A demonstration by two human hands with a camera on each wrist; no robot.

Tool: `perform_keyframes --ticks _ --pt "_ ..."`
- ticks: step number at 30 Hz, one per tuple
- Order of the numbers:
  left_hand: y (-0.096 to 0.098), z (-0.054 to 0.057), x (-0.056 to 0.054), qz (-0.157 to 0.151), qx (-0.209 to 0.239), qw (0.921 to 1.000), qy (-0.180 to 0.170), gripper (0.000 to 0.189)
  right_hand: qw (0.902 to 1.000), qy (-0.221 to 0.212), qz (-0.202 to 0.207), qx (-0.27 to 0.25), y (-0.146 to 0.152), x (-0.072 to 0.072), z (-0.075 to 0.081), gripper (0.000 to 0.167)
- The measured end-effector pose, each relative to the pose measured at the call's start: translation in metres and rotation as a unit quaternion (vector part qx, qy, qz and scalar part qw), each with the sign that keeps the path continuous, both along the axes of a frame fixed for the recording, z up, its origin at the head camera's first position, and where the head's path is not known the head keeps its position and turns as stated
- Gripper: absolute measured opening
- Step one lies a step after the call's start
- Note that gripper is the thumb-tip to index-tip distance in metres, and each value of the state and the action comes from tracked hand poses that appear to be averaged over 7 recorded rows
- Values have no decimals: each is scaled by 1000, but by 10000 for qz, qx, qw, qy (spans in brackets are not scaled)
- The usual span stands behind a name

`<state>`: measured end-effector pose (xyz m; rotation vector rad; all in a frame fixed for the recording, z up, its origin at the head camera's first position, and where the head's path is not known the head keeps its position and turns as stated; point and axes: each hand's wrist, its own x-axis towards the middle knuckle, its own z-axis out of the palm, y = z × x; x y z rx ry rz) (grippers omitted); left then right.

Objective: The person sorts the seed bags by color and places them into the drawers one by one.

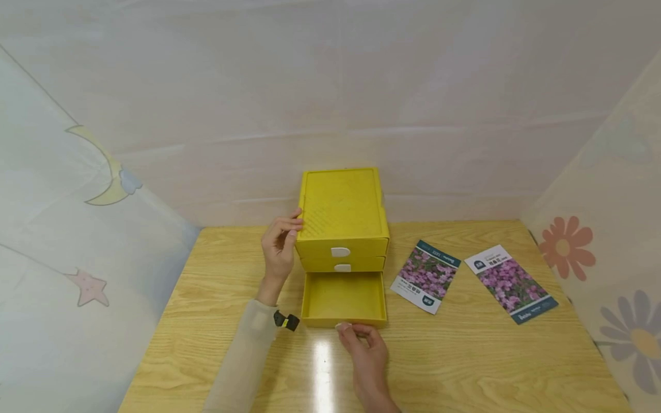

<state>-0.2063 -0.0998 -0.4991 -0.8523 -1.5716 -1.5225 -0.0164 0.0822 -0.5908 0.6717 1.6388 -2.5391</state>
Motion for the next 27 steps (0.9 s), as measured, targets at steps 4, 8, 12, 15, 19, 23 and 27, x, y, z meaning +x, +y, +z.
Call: perform_keyframes --ticks 4,8,12,15,19,23,27 --pt "0 0 -1 -25 -7 10000 26 23 10000 44 -52 -20 -1 2 0 31" --pt "1 0 0 -25 6 10000 56 26 9999 65 -95 -49 -1 4 0 31" --pt "2 0 0 -48 27 10000 73 27 10000 -27 -81 36 1 7 1 31" --pt "1 -1 0 -80 36 9999 75 26 9998 -130 -37 128 2 8 1 33" --pt "0 -2 0 -96 14 9999 69 25 9997 -204 -11 149 2 10 -1 35" --pt "0 -1 0 -113 10 9999 33 21 9998 -161 21 125 2 13 -1 31" --pt "0 -1 1 -96 5 9999 -41 18 9999 -74 91 107 4 16 0 28"
